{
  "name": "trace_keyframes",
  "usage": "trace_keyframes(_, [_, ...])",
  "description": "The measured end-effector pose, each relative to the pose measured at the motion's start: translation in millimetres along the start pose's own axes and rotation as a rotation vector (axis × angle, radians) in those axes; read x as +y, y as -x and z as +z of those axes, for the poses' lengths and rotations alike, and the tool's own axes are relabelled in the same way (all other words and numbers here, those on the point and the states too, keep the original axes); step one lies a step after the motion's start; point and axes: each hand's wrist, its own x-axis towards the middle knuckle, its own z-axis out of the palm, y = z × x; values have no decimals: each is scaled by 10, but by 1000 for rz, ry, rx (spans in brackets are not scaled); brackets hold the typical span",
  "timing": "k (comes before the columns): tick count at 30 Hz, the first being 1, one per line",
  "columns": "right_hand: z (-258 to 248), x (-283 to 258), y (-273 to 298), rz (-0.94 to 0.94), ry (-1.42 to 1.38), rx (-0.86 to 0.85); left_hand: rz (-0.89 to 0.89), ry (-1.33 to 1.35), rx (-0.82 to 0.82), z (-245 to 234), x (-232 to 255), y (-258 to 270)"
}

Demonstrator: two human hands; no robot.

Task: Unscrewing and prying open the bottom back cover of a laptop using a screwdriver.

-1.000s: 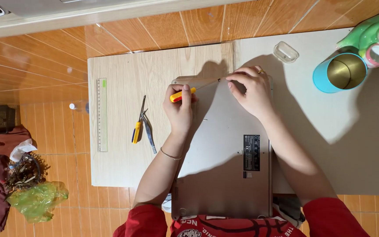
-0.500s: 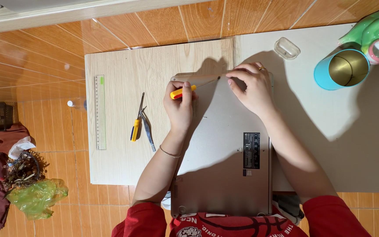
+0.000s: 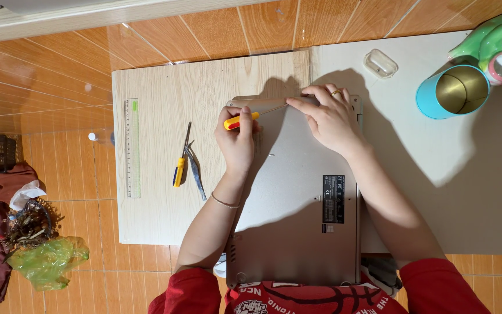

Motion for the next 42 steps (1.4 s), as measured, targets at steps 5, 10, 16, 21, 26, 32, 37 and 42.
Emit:
trace_keyframes(5, [-24,8,-16,21,-89,-16,92,157,132,-107,-95,-2])
trace_keyframes(10, [-20,-38,-76,69,-152,31,114,204,131,-125,-83,-37])
trace_keyframes(16, [-17,-134,-162,103,-210,82,81,200,139,-120,-37,-57])
trace_keyframes(21, [-9,-154,-307,371,-309,35,67,212,109,-106,-61,-62])
trace_keyframes(26, [-7,0,-566,619,-421,-206,45,233,128,-104,-59,-74])
trace_keyframes(32, [389,546,-687,608,-702,-375,37,246,121,-127,-114,-95])
trace_keyframes(37, [-33,7,-482,617,-532,-260,11,284,102,-112,6,-119])
trace_keyframes(42, [185,-133,68,165,-133,104,6,295,-145,-111,98,-127])
